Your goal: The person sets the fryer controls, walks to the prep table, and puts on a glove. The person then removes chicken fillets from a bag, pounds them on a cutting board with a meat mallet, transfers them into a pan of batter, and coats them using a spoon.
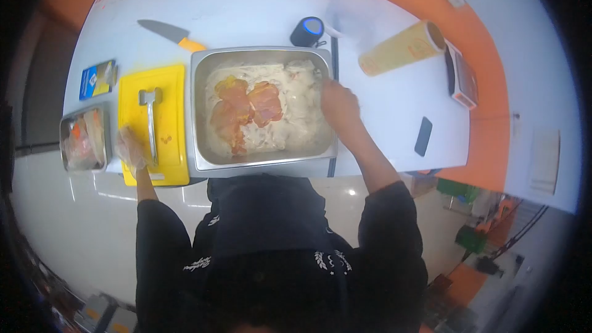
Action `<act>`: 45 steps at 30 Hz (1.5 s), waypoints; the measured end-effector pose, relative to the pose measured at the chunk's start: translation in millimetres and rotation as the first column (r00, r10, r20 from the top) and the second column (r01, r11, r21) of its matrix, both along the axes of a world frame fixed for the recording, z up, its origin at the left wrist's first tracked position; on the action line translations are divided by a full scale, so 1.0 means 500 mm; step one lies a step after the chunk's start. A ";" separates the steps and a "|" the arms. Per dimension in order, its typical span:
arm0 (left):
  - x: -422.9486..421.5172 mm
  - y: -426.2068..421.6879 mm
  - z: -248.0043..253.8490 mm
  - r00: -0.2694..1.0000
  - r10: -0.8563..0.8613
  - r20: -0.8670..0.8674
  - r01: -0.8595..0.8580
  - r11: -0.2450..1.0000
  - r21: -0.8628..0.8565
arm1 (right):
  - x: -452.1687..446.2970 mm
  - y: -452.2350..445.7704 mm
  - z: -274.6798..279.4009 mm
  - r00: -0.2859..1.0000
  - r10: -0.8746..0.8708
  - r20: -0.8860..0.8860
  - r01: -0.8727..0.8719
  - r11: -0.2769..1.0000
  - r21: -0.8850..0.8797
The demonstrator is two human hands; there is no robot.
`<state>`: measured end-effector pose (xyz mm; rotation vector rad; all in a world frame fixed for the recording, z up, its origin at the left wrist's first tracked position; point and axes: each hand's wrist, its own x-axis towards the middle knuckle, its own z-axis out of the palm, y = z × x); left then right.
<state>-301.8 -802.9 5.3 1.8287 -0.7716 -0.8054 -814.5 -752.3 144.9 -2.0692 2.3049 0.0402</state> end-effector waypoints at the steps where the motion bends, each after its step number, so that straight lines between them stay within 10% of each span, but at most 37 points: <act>1: -0.002 -0.005 -0.008 1.000 0.005 -0.001 -0.005 0.998 -0.061 | -0.007 -0.002 -0.004 1.000 -0.002 0.012 0.002 1.000 0.007; 4: 0.023 -0.015 -0.077 0.999 0.038 0.033 -0.029 0.968 -0.251 | 0.002 -0.009 0.017 0.998 -0.051 0.023 0.051 0.998 0.023; 9: -0.023 0.003 0.017 0.989 0.021 0.147 -0.006 0.995 -0.102 | 0.041 -0.004 -0.005 0.997 -0.071 0.040 0.066 0.990 0.125; 15: 0.007 -0.004 -0.041 0.987 0.040 0.158 -0.013 0.985 -0.169 | 0.019 -0.004 0.057 0.947 -0.149 0.286 0.184 0.978 -0.100; 23: 0.039 0.001 -0.081 0.913 0.013 0.407 0.083 0.972 -0.218 | 0.052 -0.005 0.056 0.991 -0.078 -0.110 0.089 0.992 0.092; 28: -0.014 0.002 0.000 0.995 0.002 0.101 0.009 0.994 -0.109 | 0.036 -0.027 0.055 0.991 -0.018 -0.131 0.032 0.994 0.105; 45: 0.010 -0.005 -0.048 0.982 0.042 0.186 0.000 0.976 -0.218 | 0.053 -0.087 0.028 0.997 -0.018 -0.078 0.021 0.999 0.043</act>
